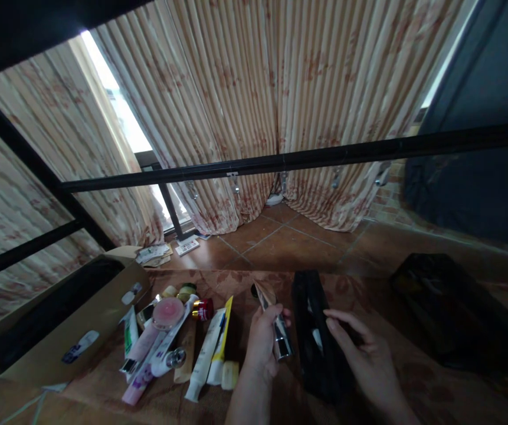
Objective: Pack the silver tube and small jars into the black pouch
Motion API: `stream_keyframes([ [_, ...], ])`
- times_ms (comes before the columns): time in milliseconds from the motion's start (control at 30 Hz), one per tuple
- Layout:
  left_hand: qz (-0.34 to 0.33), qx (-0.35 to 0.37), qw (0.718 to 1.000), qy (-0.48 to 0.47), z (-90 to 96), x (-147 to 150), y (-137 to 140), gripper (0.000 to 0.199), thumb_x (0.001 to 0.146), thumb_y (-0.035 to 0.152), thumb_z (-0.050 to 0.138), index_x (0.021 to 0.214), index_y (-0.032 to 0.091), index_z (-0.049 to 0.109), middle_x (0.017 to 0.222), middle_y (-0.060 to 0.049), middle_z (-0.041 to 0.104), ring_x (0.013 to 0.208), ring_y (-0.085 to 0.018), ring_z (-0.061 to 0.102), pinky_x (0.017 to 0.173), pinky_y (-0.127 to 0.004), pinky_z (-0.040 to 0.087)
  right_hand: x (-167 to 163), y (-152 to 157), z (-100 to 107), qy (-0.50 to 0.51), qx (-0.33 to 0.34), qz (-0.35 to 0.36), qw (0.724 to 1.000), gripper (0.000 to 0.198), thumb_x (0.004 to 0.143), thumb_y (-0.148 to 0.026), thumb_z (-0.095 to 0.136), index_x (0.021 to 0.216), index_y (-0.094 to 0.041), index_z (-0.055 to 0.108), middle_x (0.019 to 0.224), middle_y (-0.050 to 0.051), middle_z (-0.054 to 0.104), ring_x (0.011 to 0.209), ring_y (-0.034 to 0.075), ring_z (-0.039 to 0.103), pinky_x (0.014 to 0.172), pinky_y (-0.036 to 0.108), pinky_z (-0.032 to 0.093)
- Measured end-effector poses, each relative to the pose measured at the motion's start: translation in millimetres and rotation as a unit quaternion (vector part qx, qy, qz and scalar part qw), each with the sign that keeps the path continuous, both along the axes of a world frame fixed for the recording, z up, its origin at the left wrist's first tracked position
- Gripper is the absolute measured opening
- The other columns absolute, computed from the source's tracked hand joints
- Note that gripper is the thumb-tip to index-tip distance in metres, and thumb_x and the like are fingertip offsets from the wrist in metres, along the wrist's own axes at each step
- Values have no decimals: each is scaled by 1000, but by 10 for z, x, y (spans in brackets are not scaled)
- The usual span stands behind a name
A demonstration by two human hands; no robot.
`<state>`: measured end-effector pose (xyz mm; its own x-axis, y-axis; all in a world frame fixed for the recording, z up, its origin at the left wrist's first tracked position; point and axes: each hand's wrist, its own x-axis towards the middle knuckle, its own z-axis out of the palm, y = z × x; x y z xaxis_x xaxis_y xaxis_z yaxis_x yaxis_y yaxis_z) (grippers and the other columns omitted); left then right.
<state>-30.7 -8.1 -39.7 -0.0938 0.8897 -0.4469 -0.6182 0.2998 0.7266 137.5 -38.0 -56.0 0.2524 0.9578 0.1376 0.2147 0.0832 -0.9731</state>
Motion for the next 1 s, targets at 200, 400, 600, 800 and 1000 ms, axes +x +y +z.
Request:
stream_keyframes([
  [200,1,-12,1000,9,8,6,-11,20,70,24,72,81,14,59,67,-4,66,52,-10,56,50,-19,43,27,12,-29,-17,-21,-12,1000,41,76,-59,69,96,-25,78,98,6,77,90,24,72,70,26,58],
  [400,-6,-13,1000,-7,64,14,-1,20,70,20,72,81,15,57,66,-3,66,50,-9,56,48,-18,41,10,8,-9,-22,-2,-4,1000,38,79,-57,67,97,-24,77,96,6,77,87,24,73,70,27,58],
  [600,-1,-12,1000,-15,10,10,8,24,68,23,76,80,15,57,67,-4,66,51,-9,56,48,-18,42,-5,6,-2,5,-4,5,1000,38,78,-57,68,95,-23,76,93,7,77,81,23,73,64,25,59],
  [800,-2,-1,1000,-6,-15,-4,-2,28,69,27,79,83,14,57,68,-4,67,52,-10,57,50,-19,43,9,22,-51,9,4,1,1000,38,78,-56,69,95,-24,77,97,7,77,88,23,74,70,25,59],
  [1000,0,4,1000,-22,-28,7,-8,33,67,30,82,83,15,57,68,-4,67,53,-10,57,51,-19,44,18,8,-58,11,-10,16,1000,38,80,-56,67,99,-24,76,99,6,77,89,23,73,69,24,59],
])
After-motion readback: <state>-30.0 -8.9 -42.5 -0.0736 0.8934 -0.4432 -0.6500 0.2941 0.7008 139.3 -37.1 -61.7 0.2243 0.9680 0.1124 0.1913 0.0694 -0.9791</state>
